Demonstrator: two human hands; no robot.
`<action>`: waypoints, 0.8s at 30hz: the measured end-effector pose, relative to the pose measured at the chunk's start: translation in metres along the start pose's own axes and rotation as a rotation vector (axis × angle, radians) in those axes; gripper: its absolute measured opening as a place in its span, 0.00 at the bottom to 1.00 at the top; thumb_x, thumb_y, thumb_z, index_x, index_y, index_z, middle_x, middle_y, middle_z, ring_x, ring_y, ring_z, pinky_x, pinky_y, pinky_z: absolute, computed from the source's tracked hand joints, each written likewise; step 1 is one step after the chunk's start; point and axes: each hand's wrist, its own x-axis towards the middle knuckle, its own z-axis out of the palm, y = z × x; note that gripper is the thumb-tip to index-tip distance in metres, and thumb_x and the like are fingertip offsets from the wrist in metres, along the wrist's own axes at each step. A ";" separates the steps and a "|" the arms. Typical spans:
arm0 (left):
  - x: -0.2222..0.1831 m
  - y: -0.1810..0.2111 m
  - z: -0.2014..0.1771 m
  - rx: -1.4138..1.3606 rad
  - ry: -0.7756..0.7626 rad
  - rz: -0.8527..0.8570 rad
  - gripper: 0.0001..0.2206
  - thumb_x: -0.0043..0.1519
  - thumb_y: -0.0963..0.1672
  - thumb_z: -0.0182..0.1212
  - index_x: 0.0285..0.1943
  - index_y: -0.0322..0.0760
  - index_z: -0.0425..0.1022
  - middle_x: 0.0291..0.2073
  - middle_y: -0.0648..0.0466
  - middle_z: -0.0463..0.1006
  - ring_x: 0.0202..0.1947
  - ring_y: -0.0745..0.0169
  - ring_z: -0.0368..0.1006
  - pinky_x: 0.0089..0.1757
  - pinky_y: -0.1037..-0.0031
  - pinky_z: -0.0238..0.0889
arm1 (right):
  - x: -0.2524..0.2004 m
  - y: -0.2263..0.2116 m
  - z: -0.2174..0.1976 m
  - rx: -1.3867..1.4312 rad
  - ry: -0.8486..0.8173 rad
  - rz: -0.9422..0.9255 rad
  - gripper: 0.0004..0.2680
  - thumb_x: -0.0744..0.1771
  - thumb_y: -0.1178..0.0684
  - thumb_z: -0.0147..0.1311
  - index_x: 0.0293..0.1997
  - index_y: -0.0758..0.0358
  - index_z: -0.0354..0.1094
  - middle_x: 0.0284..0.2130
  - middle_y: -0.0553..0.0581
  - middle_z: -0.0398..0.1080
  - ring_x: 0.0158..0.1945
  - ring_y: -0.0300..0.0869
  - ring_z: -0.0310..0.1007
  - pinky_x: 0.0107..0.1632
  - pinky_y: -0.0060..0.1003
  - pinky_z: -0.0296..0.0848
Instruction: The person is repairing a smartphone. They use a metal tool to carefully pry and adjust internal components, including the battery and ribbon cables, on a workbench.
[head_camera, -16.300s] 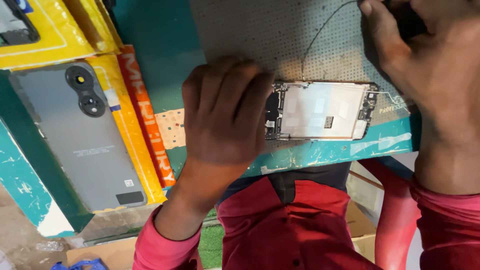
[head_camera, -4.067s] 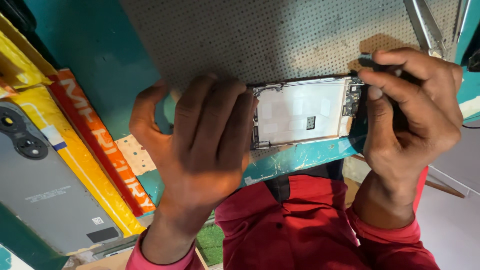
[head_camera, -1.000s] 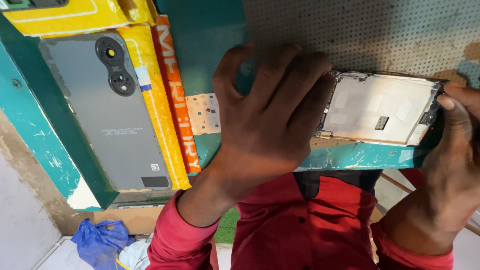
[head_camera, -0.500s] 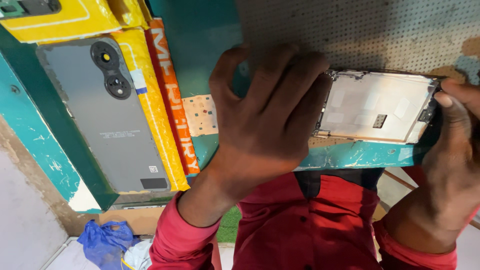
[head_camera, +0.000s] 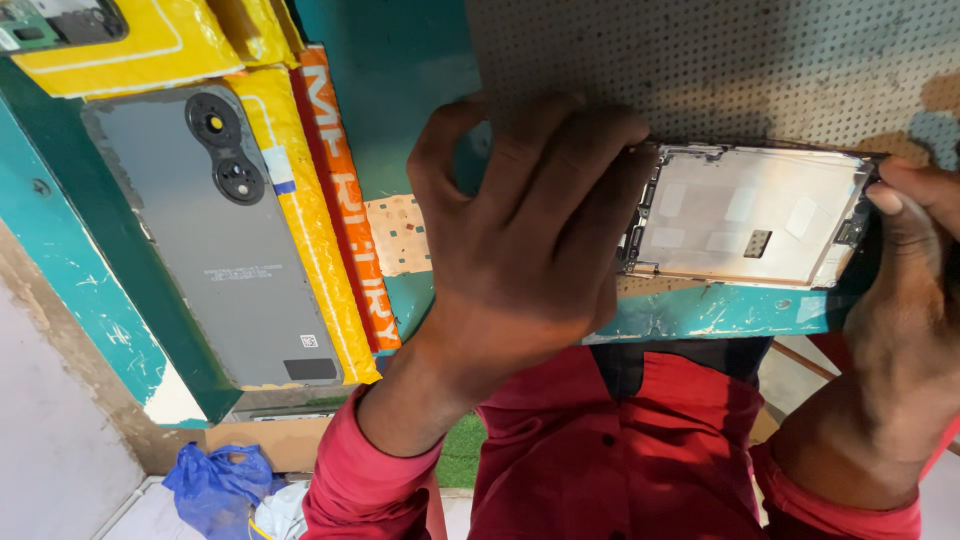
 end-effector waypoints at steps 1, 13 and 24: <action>0.000 0.000 0.000 0.001 0.000 -0.003 0.11 0.60 0.38 0.62 0.51 0.32 0.81 0.54 0.54 0.75 0.57 0.55 0.71 0.62 0.48 0.51 | 0.000 0.000 0.000 0.002 0.002 0.006 0.05 0.78 0.69 0.42 0.58 0.77 0.64 0.50 0.68 0.72 0.53 0.47 0.75 0.61 0.34 0.78; -0.003 -0.001 -0.001 0.008 -0.008 -0.034 0.15 0.59 0.38 0.62 0.55 0.30 0.78 0.56 0.52 0.75 0.59 0.54 0.69 0.61 0.50 0.50 | -0.001 0.006 0.002 -0.014 0.014 0.139 0.07 0.80 0.64 0.40 0.56 0.77 0.65 0.48 0.68 0.72 0.50 0.49 0.74 0.57 0.36 0.77; -0.005 -0.002 -0.004 0.010 0.031 -0.087 0.16 0.59 0.39 0.63 0.56 0.29 0.78 0.57 0.50 0.73 0.61 0.53 0.68 0.61 0.48 0.49 | 0.025 0.014 -0.005 0.073 -0.036 0.161 0.12 0.81 0.52 0.36 0.63 0.72 0.64 0.49 0.62 0.72 0.52 0.45 0.77 0.53 0.36 0.77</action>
